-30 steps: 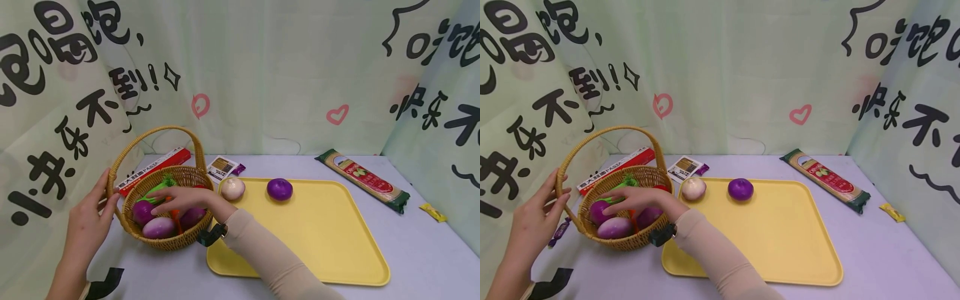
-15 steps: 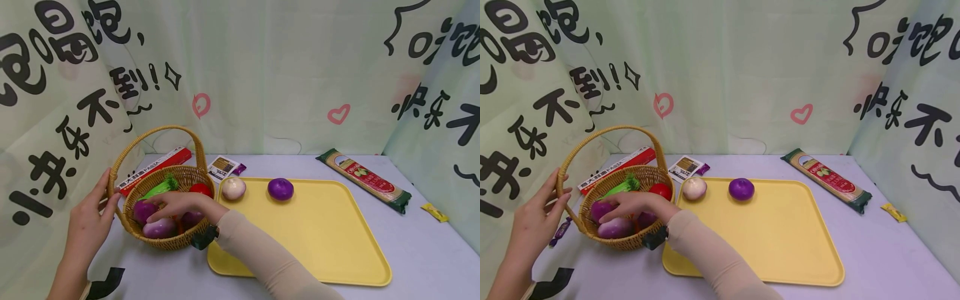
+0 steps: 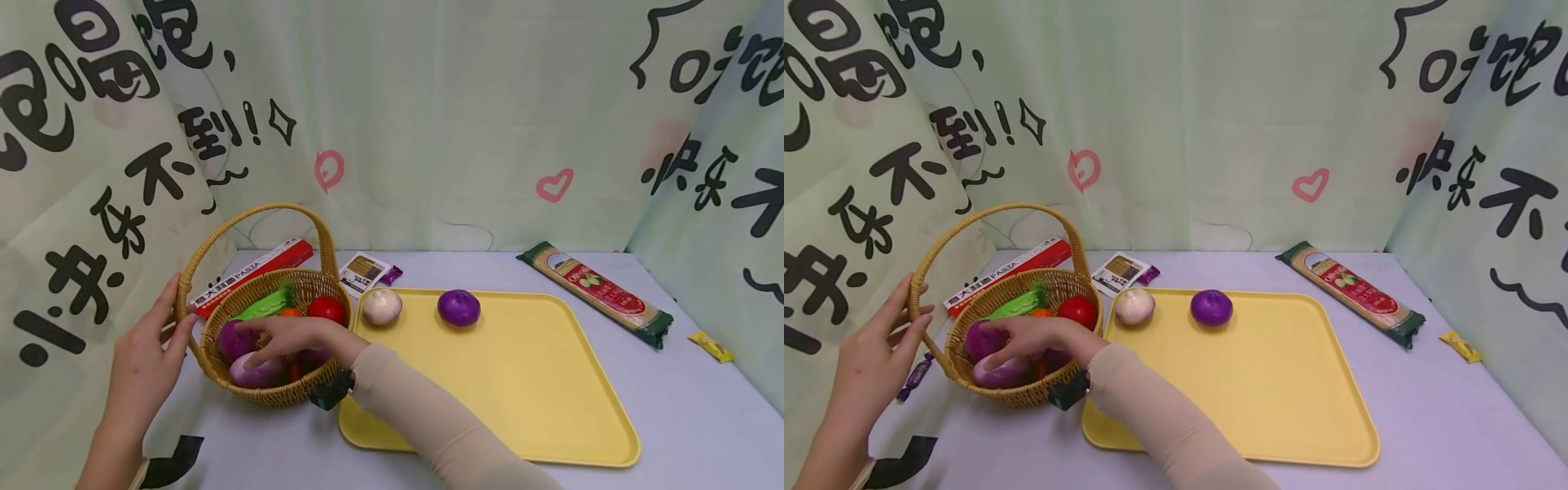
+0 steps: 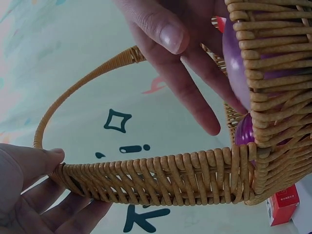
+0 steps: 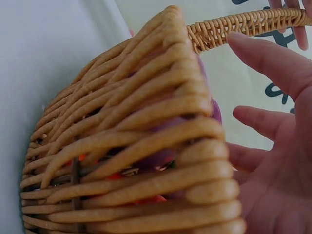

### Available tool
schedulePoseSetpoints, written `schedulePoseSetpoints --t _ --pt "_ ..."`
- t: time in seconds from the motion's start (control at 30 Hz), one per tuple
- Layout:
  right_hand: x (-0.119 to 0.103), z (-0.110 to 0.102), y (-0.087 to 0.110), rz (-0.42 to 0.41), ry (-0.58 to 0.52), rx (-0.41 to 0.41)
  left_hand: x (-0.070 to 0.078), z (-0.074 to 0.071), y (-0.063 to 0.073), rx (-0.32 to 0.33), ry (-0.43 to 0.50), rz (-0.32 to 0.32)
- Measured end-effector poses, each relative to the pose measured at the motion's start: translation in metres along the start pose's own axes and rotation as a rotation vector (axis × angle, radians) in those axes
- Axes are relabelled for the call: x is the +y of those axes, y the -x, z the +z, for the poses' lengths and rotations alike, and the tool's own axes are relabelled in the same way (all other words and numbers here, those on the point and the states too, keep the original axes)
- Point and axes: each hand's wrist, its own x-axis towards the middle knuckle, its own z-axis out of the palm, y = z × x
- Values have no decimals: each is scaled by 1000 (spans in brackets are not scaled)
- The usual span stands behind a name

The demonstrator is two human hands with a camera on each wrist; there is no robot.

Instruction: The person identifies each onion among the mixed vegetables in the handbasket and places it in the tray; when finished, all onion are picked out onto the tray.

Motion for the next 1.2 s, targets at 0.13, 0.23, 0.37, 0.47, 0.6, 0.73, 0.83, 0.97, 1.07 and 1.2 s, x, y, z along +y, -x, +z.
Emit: schedulePoseSetpoints --t 0.13,0.23,0.37,0.47,0.6,0.73,0.83,0.97,1.07,1.2 --pt "1 -2 1 13 -57 13 -1 0 -1 4 -2 -6" --pt "3 -2 0 13 -109 10 -1 0 -1 2 -3 -13" --pt "4 -2 -1 4 -123 8 -2 0 -1 2 -3 -14" --pt "6 -1 -2 4 -147 17 -3 0 -1 6 -2 -10" --pt "8 -1 -4 -4 -205 25 -3 1 -1 7 2 -8" --pt "10 -1 -4 -22 -274 19 -3 1 -1 7 5 -7" --pt "10 -1 -4 -16 -291 10 -3 1 -1 5 5 -8" --pt "11 -3 -5 4 -273 -1 -3 1 -1 -2 5 -15" --pt "12 -3 -6 15 -275 -10 -3 1 -1 -5 3 -17" --pt "12 -1 -8 36 -309 -18 -2 1 -1 -10 2 -18"
